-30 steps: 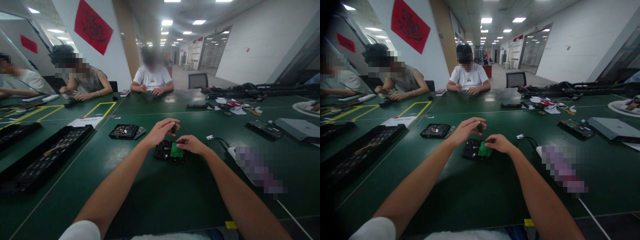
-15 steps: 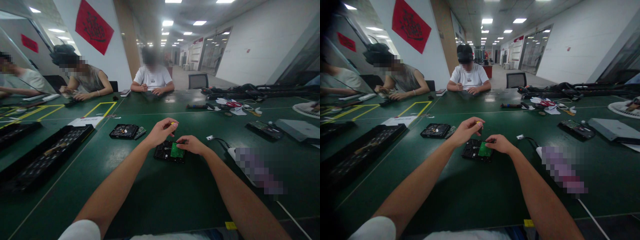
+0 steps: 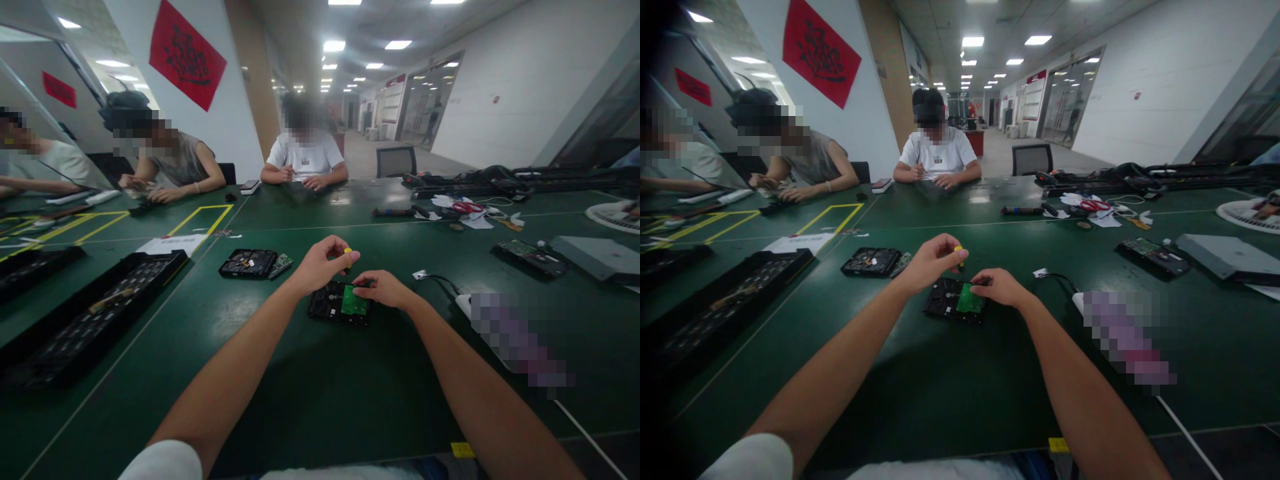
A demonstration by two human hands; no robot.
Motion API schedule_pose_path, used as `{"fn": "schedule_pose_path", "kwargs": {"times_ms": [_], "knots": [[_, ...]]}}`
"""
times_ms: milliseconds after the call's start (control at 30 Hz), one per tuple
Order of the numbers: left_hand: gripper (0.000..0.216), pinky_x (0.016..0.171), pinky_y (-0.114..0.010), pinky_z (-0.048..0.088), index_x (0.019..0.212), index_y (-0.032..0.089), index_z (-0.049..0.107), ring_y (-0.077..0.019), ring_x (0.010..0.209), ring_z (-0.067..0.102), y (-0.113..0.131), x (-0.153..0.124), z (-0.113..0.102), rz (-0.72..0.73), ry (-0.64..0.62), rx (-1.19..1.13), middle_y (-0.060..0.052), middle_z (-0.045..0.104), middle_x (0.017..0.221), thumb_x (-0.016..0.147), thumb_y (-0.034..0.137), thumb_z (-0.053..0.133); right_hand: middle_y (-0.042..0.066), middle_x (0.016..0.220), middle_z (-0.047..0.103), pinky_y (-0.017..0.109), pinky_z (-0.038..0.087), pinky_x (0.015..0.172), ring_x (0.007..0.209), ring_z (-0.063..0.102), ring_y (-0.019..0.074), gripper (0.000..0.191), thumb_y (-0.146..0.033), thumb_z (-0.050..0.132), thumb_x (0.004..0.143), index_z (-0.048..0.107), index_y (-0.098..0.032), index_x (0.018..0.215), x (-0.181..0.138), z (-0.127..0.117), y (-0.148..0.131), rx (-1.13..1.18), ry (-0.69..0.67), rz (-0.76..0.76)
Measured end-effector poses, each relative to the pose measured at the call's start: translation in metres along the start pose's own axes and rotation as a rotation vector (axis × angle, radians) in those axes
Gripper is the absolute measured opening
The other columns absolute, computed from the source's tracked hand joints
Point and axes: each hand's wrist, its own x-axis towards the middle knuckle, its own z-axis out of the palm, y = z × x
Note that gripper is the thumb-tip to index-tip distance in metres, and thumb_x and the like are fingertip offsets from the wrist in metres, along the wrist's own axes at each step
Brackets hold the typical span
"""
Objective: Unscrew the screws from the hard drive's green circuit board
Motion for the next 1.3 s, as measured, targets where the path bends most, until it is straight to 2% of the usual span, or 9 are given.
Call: {"fn": "schedule_pose_path", "kwargs": {"times_ms": [167, 300, 500, 633, 800, 867, 967, 1067, 1300], "knots": [[0.038, 0.068, -0.027, 0.057, 0.114, 0.019, 0.063, -0.0155, 0.084, 0.063, 0.007, -0.002, 0.0, -0.005, -0.117, -0.082, -0.007, 0.066, 0.093, 0.09, 0.047, 0.061, 0.005, 0.101, 0.071, 0.025, 0.046, 0.06, 0.067, 0.058, 0.0114, 0.04, -0.048, 0.073, 0.08, 0.073, -0.021, 0.109, 0.0, 0.001, 0.001, 0.001, 0.013, 0.007], [0.038, 0.071, -0.028, 0.058, 0.111, 0.018, 0.066, -0.0179, 0.092, 0.063, 0.005, -0.001, 0.0, -0.013, -0.12, -0.133, -0.009, 0.067, 0.098, 0.091, 0.049, 0.058, 0.005, 0.098, 0.072, 0.025, 0.046, 0.06, 0.066, 0.057, 0.0111, 0.039, -0.049, 0.073, 0.08, 0.073, -0.021, 0.108, 0.0, 0.001, -0.001, 0.003, 0.014, -0.002], [0.033, 0.081, -0.039, 0.06, 0.108, 0.017, 0.065, -0.0228, 0.104, 0.063, 0.001, 0.001, -0.002, -0.099, -0.12, -0.348, -0.011, 0.067, 0.106, 0.089, 0.044, 0.061, 0.006, 0.1, 0.072, 0.025, 0.045, 0.059, 0.067, 0.058, 0.0115, 0.04, -0.049, 0.073, 0.08, 0.073, -0.02, 0.108, -0.001, 0.001, -0.002, 0.0, 0.01, -0.007], [0.035, 0.077, -0.035, 0.06, 0.106, 0.016, 0.062, -0.0192, 0.097, 0.064, 0.002, 0.001, -0.003, -0.075, -0.093, -0.232, -0.009, 0.066, 0.101, 0.087, 0.045, 0.065, 0.005, 0.1, 0.072, 0.025, 0.045, 0.059, 0.069, 0.059, 0.012, 0.04, -0.049, 0.073, 0.079, 0.072, -0.021, 0.108, -0.001, 0.002, -0.001, -0.001, 0.017, 0.004], [0.037, 0.065, -0.026, 0.057, 0.096, 0.015, 0.059, -0.0128, 0.077, 0.061, -0.003, 0.002, -0.002, -0.023, 0.016, -0.077, -0.003, 0.062, 0.085, 0.078, 0.044, 0.076, 0.004, 0.097, 0.072, 0.025, 0.045, 0.059, 0.066, 0.058, 0.0118, 0.039, -0.049, 0.073, 0.08, 0.073, -0.022, 0.107, -0.001, 0.001, -0.001, -0.001, 0.013, 0.004], [0.038, 0.062, -0.025, 0.057, 0.098, 0.016, 0.059, -0.0121, 0.074, 0.06, -0.005, 0.003, -0.001, 0.002, 0.041, -0.052, -0.001, 0.06, 0.082, 0.078, 0.044, 0.076, 0.004, 0.097, 0.072, 0.025, 0.045, 0.058, 0.065, 0.057, 0.0113, 0.039, -0.049, 0.073, 0.08, 0.073, -0.022, 0.107, -0.001, 0.0, -0.002, 0.001, 0.006, 0.002], [0.036, 0.063, -0.025, 0.058, 0.104, 0.018, 0.063, -0.0127, 0.076, 0.059, -0.004, 0.002, 0.0, 0.042, 0.021, -0.006, -0.002, 0.059, 0.084, 0.081, 0.044, 0.072, 0.004, 0.097, 0.072, 0.025, 0.044, 0.057, 0.064, 0.056, 0.0108, 0.039, -0.049, 0.073, 0.08, 0.072, -0.021, 0.108, -0.001, 0.0, -0.003, 0.009, 0.0, 0.0], [0.032, 0.066, -0.026, 0.059, 0.103, 0.018, 0.066, -0.0135, 0.081, 0.06, -0.001, 0.002, 0.0, 0.061, -0.017, 0.002, -0.003, 0.061, 0.089, 0.085, 0.044, 0.068, 0.004, 0.098, 0.071, 0.024, 0.044, 0.057, 0.065, 0.057, 0.0107, 0.039, -0.049, 0.073, 0.08, 0.072, -0.021, 0.107, -0.001, 0.0, -0.003, 0.012, 0.008, 0.003], [0.032, 0.072, -0.03, 0.059, 0.099, 0.016, 0.068, -0.0181, 0.091, 0.063, 0.003, 0.0, -0.003, -0.012, -0.095, -0.094, -0.008, 0.067, 0.098, 0.089, 0.045, 0.061, 0.004, 0.097, 0.072, 0.025, 0.045, 0.059, 0.066, 0.058, 0.0113, 0.038, -0.048, 0.073, 0.08, 0.072, -0.021, 0.106, 0.0, 0.002, -0.001, 0.018, 0.012, 0.008]]}}
